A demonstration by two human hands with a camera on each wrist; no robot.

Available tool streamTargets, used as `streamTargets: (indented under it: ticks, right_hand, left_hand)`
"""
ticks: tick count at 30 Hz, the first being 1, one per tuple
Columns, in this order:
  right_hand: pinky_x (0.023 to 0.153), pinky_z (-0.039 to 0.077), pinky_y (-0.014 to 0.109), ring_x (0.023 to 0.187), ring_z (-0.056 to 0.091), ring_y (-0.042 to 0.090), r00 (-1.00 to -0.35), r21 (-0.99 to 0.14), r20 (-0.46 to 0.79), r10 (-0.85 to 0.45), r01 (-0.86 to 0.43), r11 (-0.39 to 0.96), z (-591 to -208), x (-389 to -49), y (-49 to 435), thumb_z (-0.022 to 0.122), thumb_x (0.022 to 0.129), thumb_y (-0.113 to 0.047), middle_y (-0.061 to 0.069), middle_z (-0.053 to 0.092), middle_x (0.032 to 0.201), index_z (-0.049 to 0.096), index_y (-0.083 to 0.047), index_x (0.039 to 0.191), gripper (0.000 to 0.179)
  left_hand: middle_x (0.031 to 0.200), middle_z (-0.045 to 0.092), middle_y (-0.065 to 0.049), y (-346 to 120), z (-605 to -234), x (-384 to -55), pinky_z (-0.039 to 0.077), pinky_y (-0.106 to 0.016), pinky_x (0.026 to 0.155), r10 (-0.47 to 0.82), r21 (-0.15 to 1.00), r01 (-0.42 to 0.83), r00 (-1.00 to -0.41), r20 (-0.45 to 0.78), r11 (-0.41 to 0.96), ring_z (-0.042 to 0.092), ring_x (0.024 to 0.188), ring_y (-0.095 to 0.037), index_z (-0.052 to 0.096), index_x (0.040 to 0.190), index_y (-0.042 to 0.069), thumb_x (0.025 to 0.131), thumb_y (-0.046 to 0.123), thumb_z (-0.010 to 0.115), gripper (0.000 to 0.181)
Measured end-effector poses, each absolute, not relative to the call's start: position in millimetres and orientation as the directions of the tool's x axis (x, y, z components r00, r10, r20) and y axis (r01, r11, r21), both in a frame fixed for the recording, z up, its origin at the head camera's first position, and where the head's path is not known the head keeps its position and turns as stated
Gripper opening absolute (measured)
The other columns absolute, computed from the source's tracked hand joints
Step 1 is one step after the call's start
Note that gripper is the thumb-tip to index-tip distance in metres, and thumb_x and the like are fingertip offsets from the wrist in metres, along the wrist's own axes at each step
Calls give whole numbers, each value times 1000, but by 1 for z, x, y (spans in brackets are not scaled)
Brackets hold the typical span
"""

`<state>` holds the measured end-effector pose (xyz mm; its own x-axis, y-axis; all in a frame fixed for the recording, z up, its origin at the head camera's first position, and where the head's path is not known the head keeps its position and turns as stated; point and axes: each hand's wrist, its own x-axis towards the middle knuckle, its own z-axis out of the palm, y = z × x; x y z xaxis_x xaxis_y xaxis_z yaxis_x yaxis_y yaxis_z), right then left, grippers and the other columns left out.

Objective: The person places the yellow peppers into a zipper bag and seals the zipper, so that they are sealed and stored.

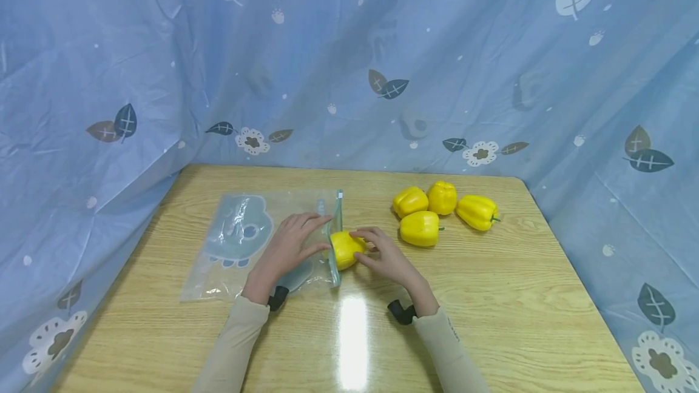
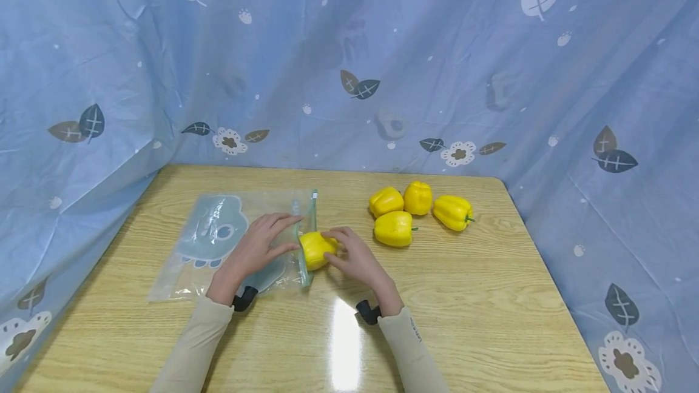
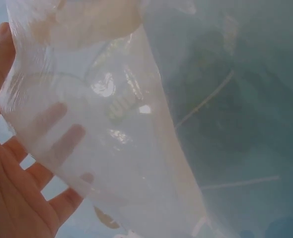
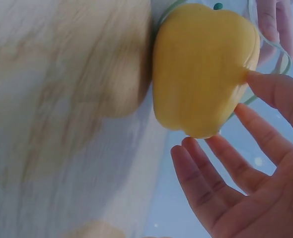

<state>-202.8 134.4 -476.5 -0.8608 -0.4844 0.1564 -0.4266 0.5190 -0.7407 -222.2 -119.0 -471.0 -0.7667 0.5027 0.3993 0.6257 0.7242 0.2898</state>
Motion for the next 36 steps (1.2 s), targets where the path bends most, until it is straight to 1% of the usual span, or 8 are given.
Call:
streamTargets:
  ticks: [6, 10, 12, 14, 17, 21, 28, 36]
  right_hand:
    - [85, 52, 44, 108, 53, 28, -861, -771, 169, -479, -418, 479, -481, -204, 135, 63, 89, -23, 10, 47, 130, 54, -12, 128, 41]
    - [83, 53, 43, 105, 54, 28, -870, -798, 169, -464, -397, 453, -484, -206, 134, 65, 88, -23, 10, 48, 127, 55, -13, 127, 41]
    - [83, 53, 44, 104, 54, 29, -872, -808, 172, -458, -391, 442, -484, -206, 134, 65, 87, -21, 11, 49, 126, 55, -12, 126, 41]
    - [82, 53, 47, 102, 54, 33, -872, -819, 179, -455, -389, 423, -482, -204, 133, 65, 87, -16, 14, 49, 125, 56, -8, 125, 40]
    - [81, 53, 47, 101, 55, 37, -867, -828, 184, -463, -391, 402, -469, -198, 130, 64, 87, -9, 20, 50, 124, 56, -2, 123, 38]
    - [82, 54, 44, 100, 56, 39, -858, -834, 171, -485, -388, 392, -451, -190, 128, 62, 87, -4, 25, 49, 123, 54, 3, 123, 37]
    - [83, 53, 46, 100, 57, 40, -849, -852, 163, -503, -378, 363, -451, -191, 128, 62, 87, -2, 25, 49, 122, 54, 4, 123, 37]
    - [82, 53, 45, 97, 59, 39, -849, -868, 158, -505, -363, 339, -450, -190, 126, 62, 86, 0, 25, 53, 119, 55, 5, 122, 37]
  left_hand:
    - [128, 53, -2, -118, -470, -221, 36, -48, 102, 500, 294, 627, -766, 404, 721, 47, 119, -24, 45, 137, 29, 85, 55, 56, 60]
    - [128, 53, -1, -118, -470, -221, 37, -48, 102, 501, 290, 624, -768, 400, 725, 48, 118, -24, 43, 138, 31, 85, 56, 54, 59]
    - [128, 53, -1, -118, -469, -220, 37, -48, 102, 503, 289, 625, -767, 398, 725, 48, 118, -24, 42, 138, 32, 85, 56, 53, 59]
    - [128, 53, -1, -118, -469, -220, 37, -48, 102, 503, 287, 625, -767, 398, 726, 48, 118, -24, 42, 138, 32, 85, 57, 53, 59]
    - [128, 53, -2, -118, -468, -219, 37, -48, 101, 500, 288, 624, -767, 402, 726, 48, 118, -24, 43, 138, 32, 85, 56, 55, 59]
    - [129, 53, -2, -117, -468, -219, 37, -48, 102, 496, 287, 617, -773, 395, 733, 48, 117, -25, 44, 137, 31, 85, 56, 55, 59]
    - [129, 52, -2, -117, -468, -219, 37, -48, 102, 501, 282, 621, -770, 397, 731, 48, 117, -24, 44, 138, 31, 85, 56, 55, 59]
    - [128, 53, -2, -116, -467, -219, 36, -46, 103, 502, 282, 617, -774, 386, 734, 48, 117, -24, 45, 137, 28, 85, 57, 55, 61]
